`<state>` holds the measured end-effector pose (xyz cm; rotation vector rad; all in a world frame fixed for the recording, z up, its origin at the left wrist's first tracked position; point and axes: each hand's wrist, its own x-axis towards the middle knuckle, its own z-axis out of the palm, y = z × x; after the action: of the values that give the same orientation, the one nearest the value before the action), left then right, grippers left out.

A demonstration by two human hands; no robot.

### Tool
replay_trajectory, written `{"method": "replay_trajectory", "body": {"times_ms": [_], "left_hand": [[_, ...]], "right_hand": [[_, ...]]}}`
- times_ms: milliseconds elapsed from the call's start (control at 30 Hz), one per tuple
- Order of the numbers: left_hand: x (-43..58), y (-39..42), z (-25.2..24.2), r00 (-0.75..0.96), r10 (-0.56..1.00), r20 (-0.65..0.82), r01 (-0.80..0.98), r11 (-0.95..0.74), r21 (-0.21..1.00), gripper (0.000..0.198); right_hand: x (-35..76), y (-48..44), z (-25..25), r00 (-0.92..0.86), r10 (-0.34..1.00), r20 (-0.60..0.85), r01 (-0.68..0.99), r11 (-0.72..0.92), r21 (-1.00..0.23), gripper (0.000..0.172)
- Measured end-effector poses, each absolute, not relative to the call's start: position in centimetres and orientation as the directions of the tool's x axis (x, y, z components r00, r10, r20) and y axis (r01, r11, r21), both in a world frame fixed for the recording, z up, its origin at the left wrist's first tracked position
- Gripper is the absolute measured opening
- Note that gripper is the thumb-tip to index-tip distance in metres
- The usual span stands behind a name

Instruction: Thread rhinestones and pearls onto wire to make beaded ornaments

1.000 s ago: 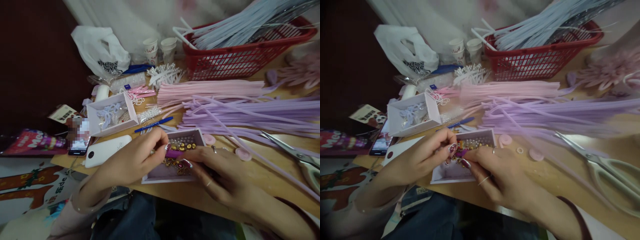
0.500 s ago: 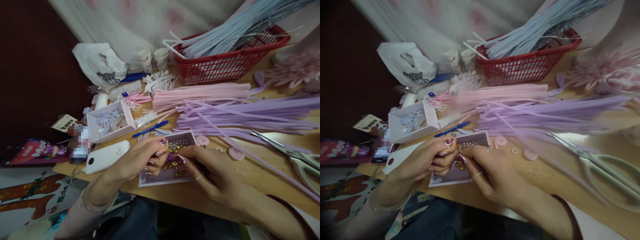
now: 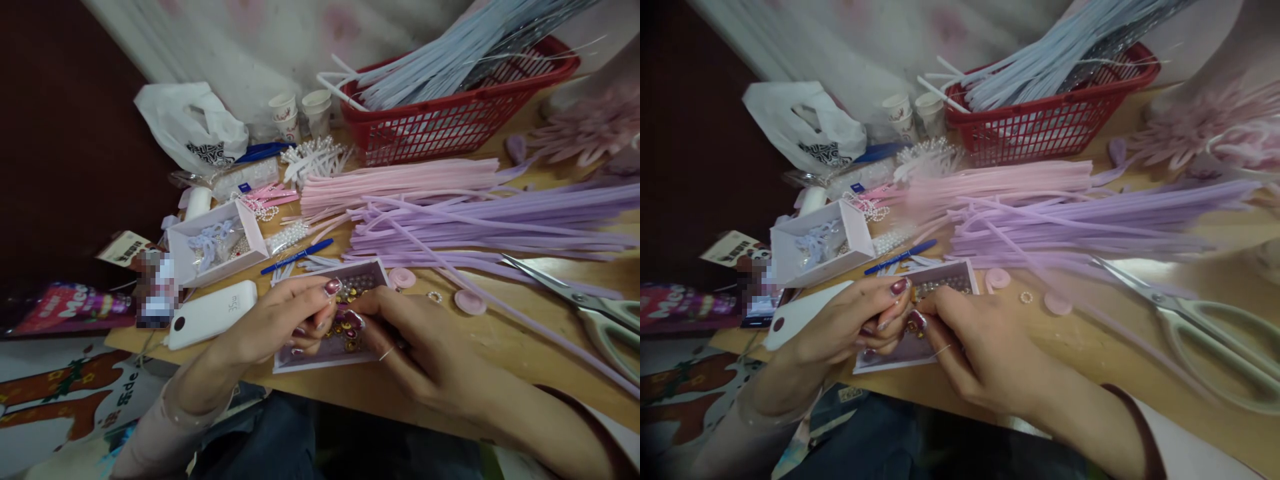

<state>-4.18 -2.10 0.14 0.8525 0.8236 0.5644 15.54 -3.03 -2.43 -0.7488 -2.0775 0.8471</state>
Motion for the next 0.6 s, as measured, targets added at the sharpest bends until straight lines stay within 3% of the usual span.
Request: {"method": "replay_trajectory", "body": {"times_ms": [600], "left_hand": [[-4.13,-2.18,0.31,0.555,0.706,-0.441,-0.044,0.554,0.832,0.039]], "right_hand": [[15.53,-3.12,-2.42,-0.55,0.749,0.369,0.22,0.556,-0.802,0.015]]}}
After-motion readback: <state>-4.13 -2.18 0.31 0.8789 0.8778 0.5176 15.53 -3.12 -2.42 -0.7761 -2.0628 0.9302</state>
